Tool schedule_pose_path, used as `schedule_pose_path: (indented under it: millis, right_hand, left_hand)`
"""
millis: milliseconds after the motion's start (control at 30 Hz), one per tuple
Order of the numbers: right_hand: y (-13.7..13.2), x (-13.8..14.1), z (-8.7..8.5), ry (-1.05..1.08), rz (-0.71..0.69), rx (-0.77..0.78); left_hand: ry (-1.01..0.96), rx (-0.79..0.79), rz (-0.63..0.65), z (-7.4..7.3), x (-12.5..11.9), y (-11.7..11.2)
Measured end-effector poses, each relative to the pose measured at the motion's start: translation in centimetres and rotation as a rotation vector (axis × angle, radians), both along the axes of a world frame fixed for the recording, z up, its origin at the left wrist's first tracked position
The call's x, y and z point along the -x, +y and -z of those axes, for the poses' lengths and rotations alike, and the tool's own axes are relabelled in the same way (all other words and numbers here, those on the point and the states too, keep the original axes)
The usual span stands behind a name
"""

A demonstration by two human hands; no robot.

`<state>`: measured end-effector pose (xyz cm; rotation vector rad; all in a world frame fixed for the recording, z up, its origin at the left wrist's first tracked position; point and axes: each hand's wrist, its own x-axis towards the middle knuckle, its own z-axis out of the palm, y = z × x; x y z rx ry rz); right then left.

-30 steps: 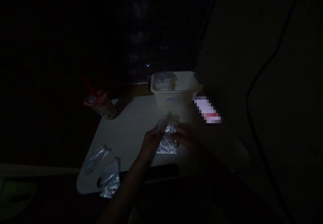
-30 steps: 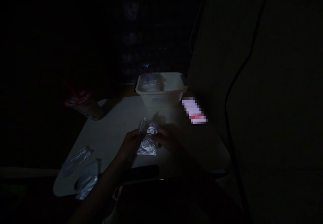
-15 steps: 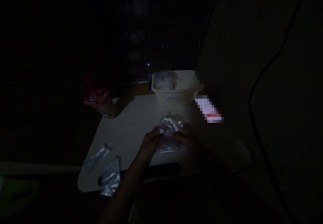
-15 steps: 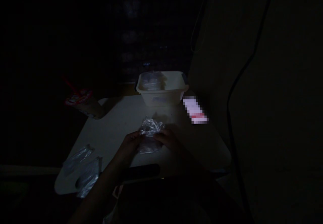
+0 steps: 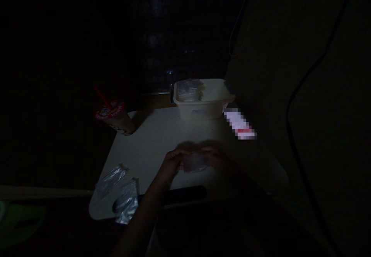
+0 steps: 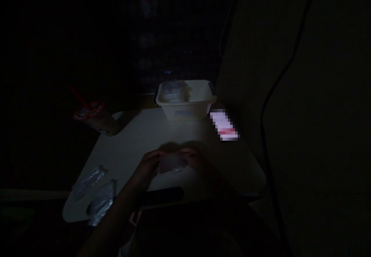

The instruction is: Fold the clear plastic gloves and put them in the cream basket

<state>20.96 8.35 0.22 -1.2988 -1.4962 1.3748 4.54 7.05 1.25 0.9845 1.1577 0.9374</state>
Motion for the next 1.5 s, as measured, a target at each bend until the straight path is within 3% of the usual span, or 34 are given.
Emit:
schedule_pose_path:
  millis: [67,133,200,300,400,500,633,767,967,1500]
  right_hand:
    - [0.2,-0.6,-0.2,-0.009,-0.050,0.029]
    - [0.4,-1.2,-0.2,-0.071,-0.122,-0.038]
    - [0.5,-2.0,-0.1,-0.181,-0.182,-0.222]
    - [0.5,-3.3,0.0,-0.327,-0.209,-0.480]
    - [0.2,-3.9,-0.1,-0.424,-0.107,-0.547]
    - [-0.5,-2.7,-0.7,-0.545,0.072,-0.540]
    - [-2.1,0.7,-1.2,-0.776,0.025,-0.613]
    - [-3.3,2.7,-0.2,-0.978,-0.079,-0.664]
    - [-3.6,2.6,1.3,-1.073,-0.125,-0.674]
    - [-3.7,2.6,1.5,-1.114,-0.128,-0.686]
  left_hand:
    - [0.051,-0.040,0.004,0.4,0.5,0.3]
    - [0.106,-0.080,-0.014,0.6,1.0,0.5]
    - [0.190,-0.159,-0.039,0.7,1.2,0.5]
    - [0.480,-0.454,0.029,0.5,1.0,0.4]
    - [0.815,-0.739,0.225,0.2,0.3,0.1]
    - [1.060,-0.850,0.396,0.0,-0.4,-0.4]
    - [1.244,-0.886,0.510,0.2,-0.5,-0.8]
    - [1.294,-0.867,0.563,0.8,0.0,-1.0]
    - [1.337,-0.855,0.564,1.5,0.3,-1.4]
    - [1.395,-0.848,0.579,1.6,0.1,-1.4]
